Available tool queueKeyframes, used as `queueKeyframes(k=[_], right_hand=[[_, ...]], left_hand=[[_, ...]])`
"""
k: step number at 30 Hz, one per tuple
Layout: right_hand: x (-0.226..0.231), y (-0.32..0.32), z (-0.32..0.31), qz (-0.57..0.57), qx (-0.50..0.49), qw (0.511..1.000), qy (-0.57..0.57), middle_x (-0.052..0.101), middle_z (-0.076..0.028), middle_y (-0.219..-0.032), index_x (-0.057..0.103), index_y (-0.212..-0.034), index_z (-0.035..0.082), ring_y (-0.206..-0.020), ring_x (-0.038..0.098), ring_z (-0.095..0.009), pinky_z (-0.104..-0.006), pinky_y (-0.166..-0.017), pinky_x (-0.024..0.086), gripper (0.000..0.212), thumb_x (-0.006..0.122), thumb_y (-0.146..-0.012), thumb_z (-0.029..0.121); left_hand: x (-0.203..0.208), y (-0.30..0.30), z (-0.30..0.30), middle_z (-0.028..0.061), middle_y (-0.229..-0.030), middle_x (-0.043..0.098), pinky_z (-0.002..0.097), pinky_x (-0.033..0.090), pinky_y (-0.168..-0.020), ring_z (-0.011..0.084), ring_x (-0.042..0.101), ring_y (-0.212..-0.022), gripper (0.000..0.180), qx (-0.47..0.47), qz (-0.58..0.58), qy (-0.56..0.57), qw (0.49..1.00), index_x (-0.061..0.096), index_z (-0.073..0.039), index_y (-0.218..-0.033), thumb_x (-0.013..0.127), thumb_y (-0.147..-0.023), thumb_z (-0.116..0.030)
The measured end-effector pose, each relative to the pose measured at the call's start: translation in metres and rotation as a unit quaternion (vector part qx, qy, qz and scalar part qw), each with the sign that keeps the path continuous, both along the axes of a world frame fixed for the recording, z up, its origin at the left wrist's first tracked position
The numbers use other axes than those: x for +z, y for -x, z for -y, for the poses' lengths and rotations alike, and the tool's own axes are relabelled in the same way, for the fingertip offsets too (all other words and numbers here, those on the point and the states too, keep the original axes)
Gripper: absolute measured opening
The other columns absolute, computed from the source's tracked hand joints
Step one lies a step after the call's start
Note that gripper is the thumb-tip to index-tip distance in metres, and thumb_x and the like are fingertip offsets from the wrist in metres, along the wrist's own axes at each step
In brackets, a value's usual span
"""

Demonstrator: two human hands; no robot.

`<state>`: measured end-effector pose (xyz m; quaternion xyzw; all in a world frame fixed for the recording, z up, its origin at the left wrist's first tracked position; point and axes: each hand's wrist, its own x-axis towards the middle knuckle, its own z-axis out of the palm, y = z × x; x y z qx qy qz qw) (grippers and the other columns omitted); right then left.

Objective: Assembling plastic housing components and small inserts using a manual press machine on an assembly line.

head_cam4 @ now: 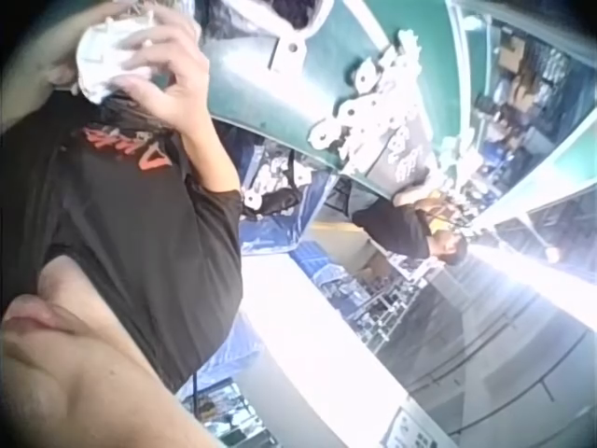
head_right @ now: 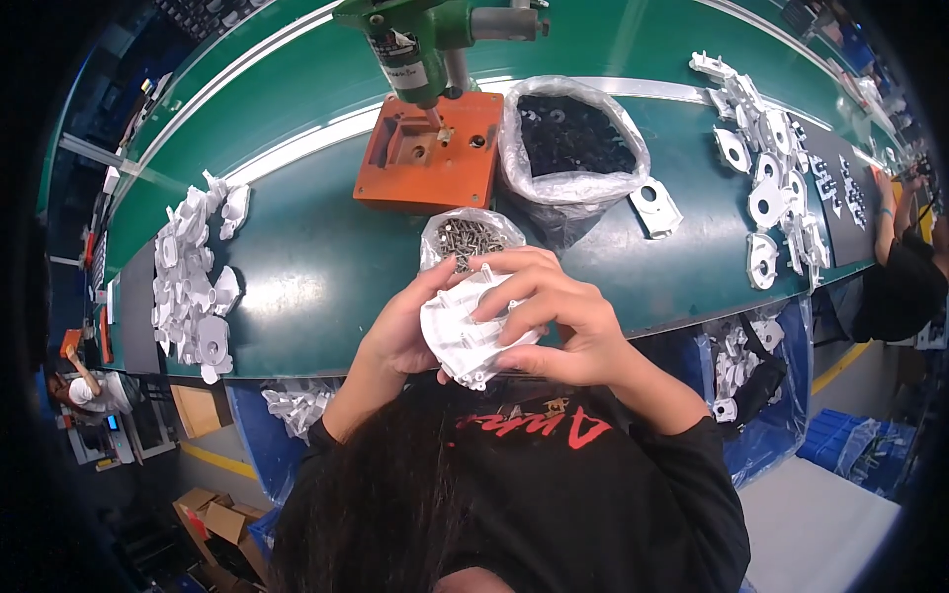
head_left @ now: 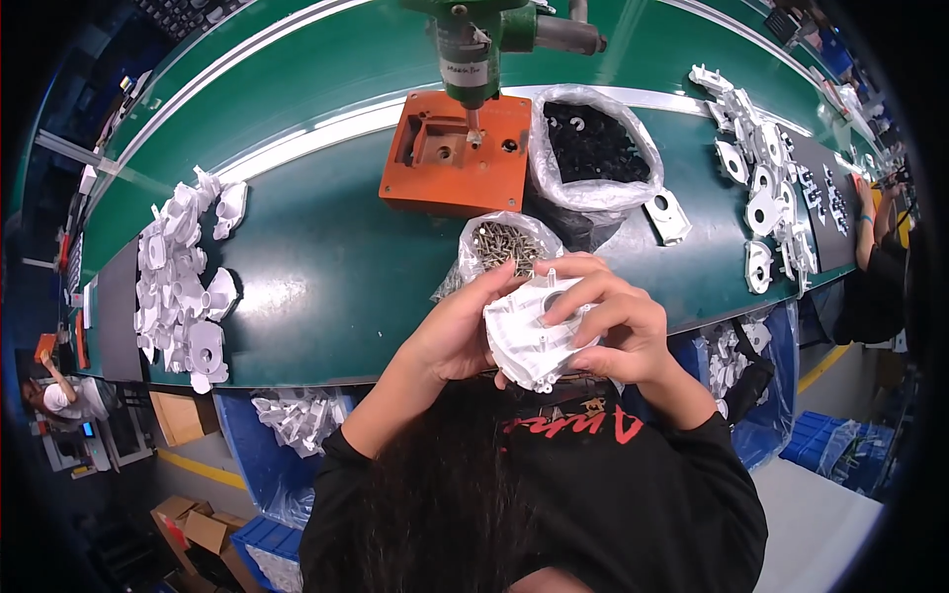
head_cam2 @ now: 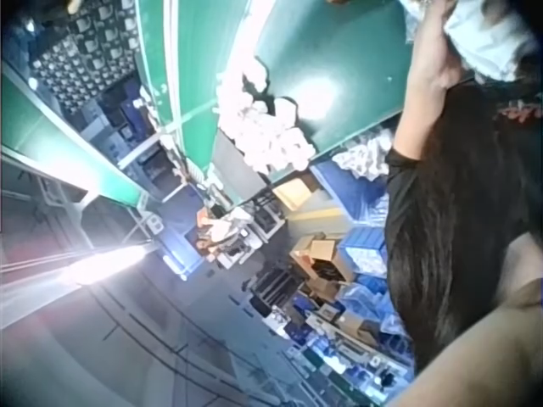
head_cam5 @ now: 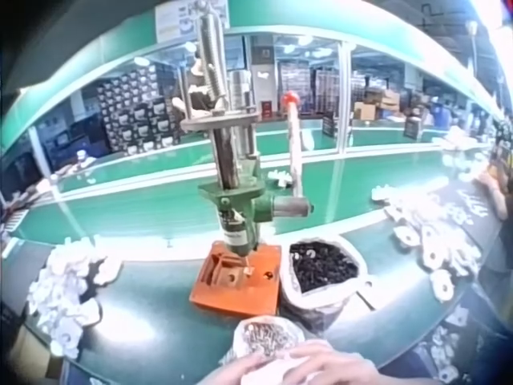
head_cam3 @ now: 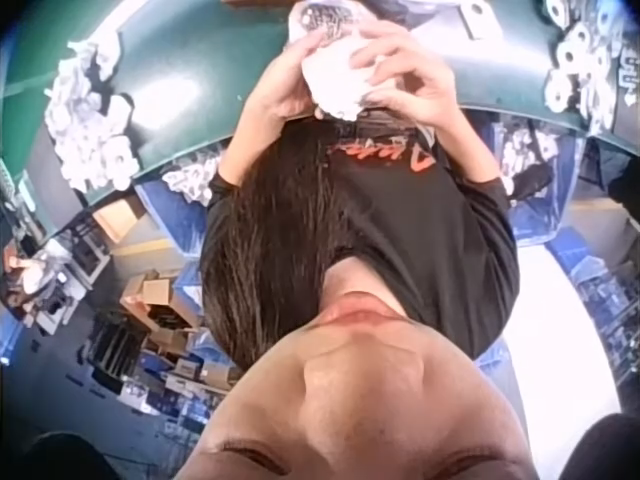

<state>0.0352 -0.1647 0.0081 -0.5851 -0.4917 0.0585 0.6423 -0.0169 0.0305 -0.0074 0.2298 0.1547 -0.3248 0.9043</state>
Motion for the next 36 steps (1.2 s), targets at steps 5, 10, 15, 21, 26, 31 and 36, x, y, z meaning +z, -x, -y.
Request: queueKeyframes(k=[5, 10, 15, 21, 26, 31, 36], right_hand=[[-0.005, 0.009, -0.005, -0.125, -0.018, 0.991, -0.047, 0.064, -0.016, -0.096, 0.056, -0.081, 0.005, -0.119, 0.046, -0.043, -0.0531, -0.097, 0.036, 0.023, 0.072, -0.079, 0.022], [-0.007, 0.012, -0.008, -0.143, -0.025, 0.988, -0.054, 0.062, -0.016, -0.098, 0.056, -0.084, 0.005, -0.12, 0.045, -0.042, -0.0521, -0.097, 0.036, 0.024, 0.069, -0.083, 0.024], [-0.006, 0.009, -0.004, -0.131, -0.02, 0.99, -0.038, 0.062, -0.016, -0.099, 0.06, -0.087, 0.004, -0.119, 0.045, -0.042, -0.0517, -0.097, 0.036, 0.024, 0.07, -0.081, 0.024], [0.001, 0.006, -0.004, -0.048, 0.0, 0.998, 0.048, 0.062, -0.014, -0.102, 0.067, -0.086, 0.002, -0.119, 0.046, -0.041, -0.0514, -0.098, 0.035, 0.024, 0.077, -0.071, 0.018], [0.0, 0.007, -0.005, -0.079, -0.001, 0.996, 0.04, 0.063, -0.011, -0.101, 0.068, -0.087, 0.003, -0.119, 0.046, -0.039, -0.05, -0.098, 0.035, 0.026, 0.08, -0.067, 0.013], [-0.001, 0.007, -0.004, -0.046, -0.016, 0.996, 0.075, 0.067, -0.006, -0.096, 0.07, -0.084, 0.006, -0.118, 0.047, -0.036, -0.0471, -0.1, 0.034, 0.024, 0.081, -0.063, 0.011], [0.002, 0.009, -0.004, -0.022, -0.018, 0.995, 0.096, 0.069, -0.004, -0.094, 0.072, -0.081, 0.007, -0.118, 0.048, -0.033, -0.0452, -0.098, 0.035, 0.022, 0.081, -0.062, 0.01]], left_hand=[[-0.008, 0.001, -0.006, 0.0139, -0.095, 0.066, 0.0306, 0.056, -0.039, 0.0215, 0.068, -0.068, 0.046, -0.039, 0.057, 0.062, 0.996, 0.05, 0.003, -0.118, 0.038, -0.097, -0.037], [-0.015, 0.004, -0.005, 0.0194, -0.096, 0.064, 0.0325, 0.057, -0.039, 0.0272, 0.068, -0.069, 0.047, 0.019, 0.012, 0.036, 0.999, 0.044, 0.005, -0.123, 0.036, -0.096, -0.033], [0.0, 0.002, 0.0, 0.0128, -0.093, 0.066, 0.0301, 0.054, -0.039, 0.0205, 0.068, -0.068, 0.039, 0.03, -0.025, -0.024, 0.999, 0.053, 0.0, -0.114, 0.042, -0.096, -0.032], [-0.009, 0.001, -0.011, 0.0121, -0.087, 0.066, 0.0293, 0.052, -0.036, 0.0201, 0.067, -0.063, 0.039, -0.023, 0.046, 0.006, 0.999, 0.054, 0.001, -0.113, 0.043, -0.095, -0.033], [-0.007, 0.001, -0.01, 0.0121, -0.089, 0.067, 0.0296, 0.053, -0.037, 0.0206, 0.067, -0.063, 0.041, -0.014, 0.016, -0.004, 1.0, 0.054, 0.001, -0.114, 0.042, -0.095, -0.033], [-0.011, 0.003, -0.009, 0.0154, -0.107, 0.061, 0.0352, 0.058, -0.067, 0.0247, 0.065, -0.089, 0.042, 0.01, 0.027, 0.012, 1.0, 0.047, -0.002, -0.124, 0.039, -0.096, -0.033], [-0.014, 0.004, -0.006, 0.0165, -0.111, 0.06, 0.0349, 0.055, -0.078, 0.0248, 0.063, -0.097, 0.046, 0.02, 0.029, -0.005, 0.999, 0.044, 0.0, -0.128, 0.038, -0.097, -0.033]])
